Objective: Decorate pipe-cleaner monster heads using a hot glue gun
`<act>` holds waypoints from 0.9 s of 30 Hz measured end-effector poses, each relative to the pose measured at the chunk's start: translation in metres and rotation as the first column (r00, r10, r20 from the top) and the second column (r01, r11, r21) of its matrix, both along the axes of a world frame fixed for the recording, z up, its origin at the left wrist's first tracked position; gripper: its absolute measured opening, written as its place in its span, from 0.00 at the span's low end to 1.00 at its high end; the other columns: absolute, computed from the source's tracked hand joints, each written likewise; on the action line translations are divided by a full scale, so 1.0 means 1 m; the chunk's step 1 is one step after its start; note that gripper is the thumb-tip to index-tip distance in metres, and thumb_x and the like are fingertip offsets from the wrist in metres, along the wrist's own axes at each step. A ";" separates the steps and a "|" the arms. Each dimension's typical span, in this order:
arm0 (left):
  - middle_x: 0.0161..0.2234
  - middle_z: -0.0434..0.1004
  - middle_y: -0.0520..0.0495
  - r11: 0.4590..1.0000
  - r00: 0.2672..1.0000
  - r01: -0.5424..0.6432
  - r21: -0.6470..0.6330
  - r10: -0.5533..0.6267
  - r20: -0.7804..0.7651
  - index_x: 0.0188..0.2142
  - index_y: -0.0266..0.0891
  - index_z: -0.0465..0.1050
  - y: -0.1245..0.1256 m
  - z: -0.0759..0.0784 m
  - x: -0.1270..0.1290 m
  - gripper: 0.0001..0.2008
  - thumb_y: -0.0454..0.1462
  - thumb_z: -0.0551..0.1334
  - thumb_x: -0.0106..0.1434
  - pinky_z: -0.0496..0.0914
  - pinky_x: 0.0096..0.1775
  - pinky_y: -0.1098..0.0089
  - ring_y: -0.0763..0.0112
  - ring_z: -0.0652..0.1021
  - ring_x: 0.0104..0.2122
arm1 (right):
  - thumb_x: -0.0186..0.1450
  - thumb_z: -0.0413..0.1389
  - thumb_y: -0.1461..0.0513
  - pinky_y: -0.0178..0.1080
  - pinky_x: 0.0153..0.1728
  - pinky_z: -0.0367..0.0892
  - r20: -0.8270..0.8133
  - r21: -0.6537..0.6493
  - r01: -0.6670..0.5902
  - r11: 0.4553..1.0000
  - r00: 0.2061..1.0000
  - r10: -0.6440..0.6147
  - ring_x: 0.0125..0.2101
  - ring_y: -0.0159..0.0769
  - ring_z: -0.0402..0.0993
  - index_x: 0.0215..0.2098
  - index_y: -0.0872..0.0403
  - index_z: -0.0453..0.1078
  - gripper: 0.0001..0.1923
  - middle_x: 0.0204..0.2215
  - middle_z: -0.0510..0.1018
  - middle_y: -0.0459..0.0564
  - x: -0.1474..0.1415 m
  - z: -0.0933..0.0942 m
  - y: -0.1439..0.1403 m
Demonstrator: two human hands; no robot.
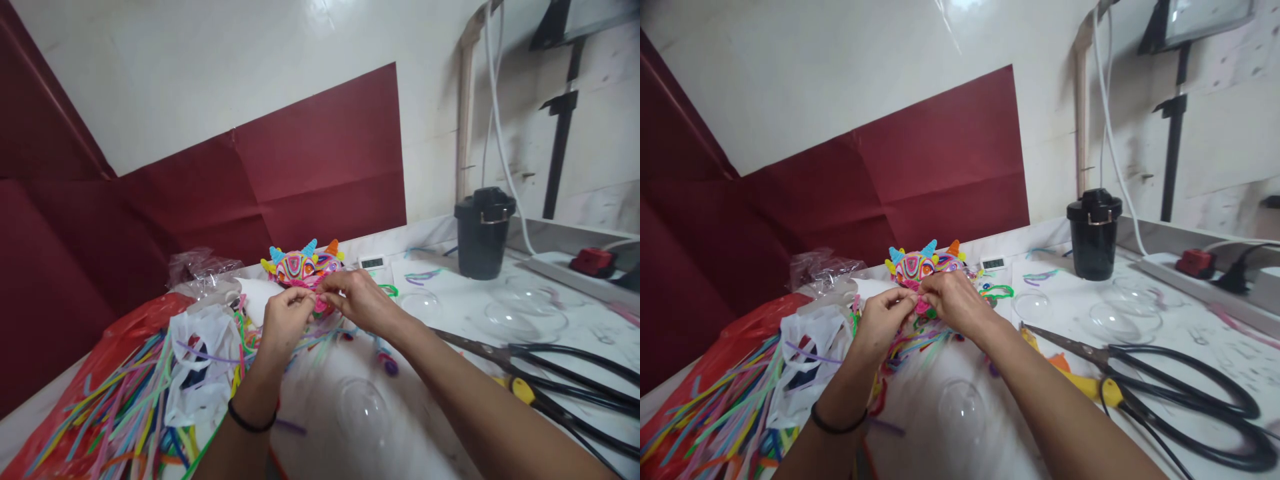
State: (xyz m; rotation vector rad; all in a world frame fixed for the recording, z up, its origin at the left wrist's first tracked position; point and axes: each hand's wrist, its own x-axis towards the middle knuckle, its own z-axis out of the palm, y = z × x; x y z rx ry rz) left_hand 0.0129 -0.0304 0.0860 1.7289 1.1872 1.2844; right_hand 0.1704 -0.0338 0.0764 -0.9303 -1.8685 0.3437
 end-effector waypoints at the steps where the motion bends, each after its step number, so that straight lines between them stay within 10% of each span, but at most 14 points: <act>1: 0.13 0.66 0.56 1.000 1.000 0.003 0.016 -0.002 -0.014 0.23 0.36 0.74 0.000 0.000 0.000 0.08 0.40 0.63 0.49 0.56 0.17 0.78 0.79 0.64 0.14 | 0.58 0.57 0.69 0.34 0.31 0.55 -0.020 -0.010 -0.007 1.000 1.000 0.007 0.26 0.32 0.65 0.26 0.55 0.73 0.06 0.24 0.74 0.47 0.000 0.000 0.000; 7: 0.15 0.65 0.56 0.994 0.993 0.050 0.099 -0.038 -0.114 0.25 0.37 0.73 -0.003 0.002 -0.002 0.08 0.40 0.62 0.52 0.56 0.18 0.77 0.78 0.64 0.15 | 0.54 0.61 0.65 0.34 0.27 0.55 -0.231 -0.217 -0.122 0.969 0.970 0.070 0.23 0.31 0.64 0.26 0.55 0.73 0.01 0.20 0.73 0.45 0.002 -0.002 0.003; 13: 0.15 0.64 0.57 0.984 0.984 0.103 0.145 -0.079 -0.162 0.28 0.38 0.70 -0.004 -0.002 0.000 0.08 0.40 0.59 0.57 0.59 0.20 0.75 0.77 0.64 0.15 | 0.47 0.66 0.59 0.34 0.26 0.60 -0.536 -0.431 -0.392 0.813 0.836 0.119 0.22 0.29 0.65 0.24 0.57 0.71 0.12 0.19 0.72 0.44 0.006 -0.002 0.002; 21: 0.14 0.64 0.58 0.995 0.993 0.092 0.040 -0.095 0.070 0.30 0.36 0.69 -0.005 -0.005 0.005 0.11 0.43 0.63 0.54 0.57 0.19 0.77 0.79 0.62 0.15 | 0.35 0.70 0.60 0.31 0.23 0.57 -0.779 -0.439 -0.604 0.666 0.625 0.052 0.19 0.25 0.63 0.19 0.58 0.71 0.17 0.15 0.70 0.43 -0.001 0.000 0.003; 27: 0.16 0.68 0.56 0.970 0.954 0.230 -0.075 -0.210 0.212 0.32 0.35 0.70 -0.001 -0.005 0.005 0.16 0.45 0.66 0.53 0.59 0.19 0.78 0.81 0.65 0.15 | 0.37 0.71 0.61 0.30 0.22 0.57 -0.844 -0.395 -0.629 0.669 0.536 0.005 0.19 0.25 0.64 0.19 0.59 0.71 0.16 0.15 0.71 0.43 -0.001 -0.006 0.009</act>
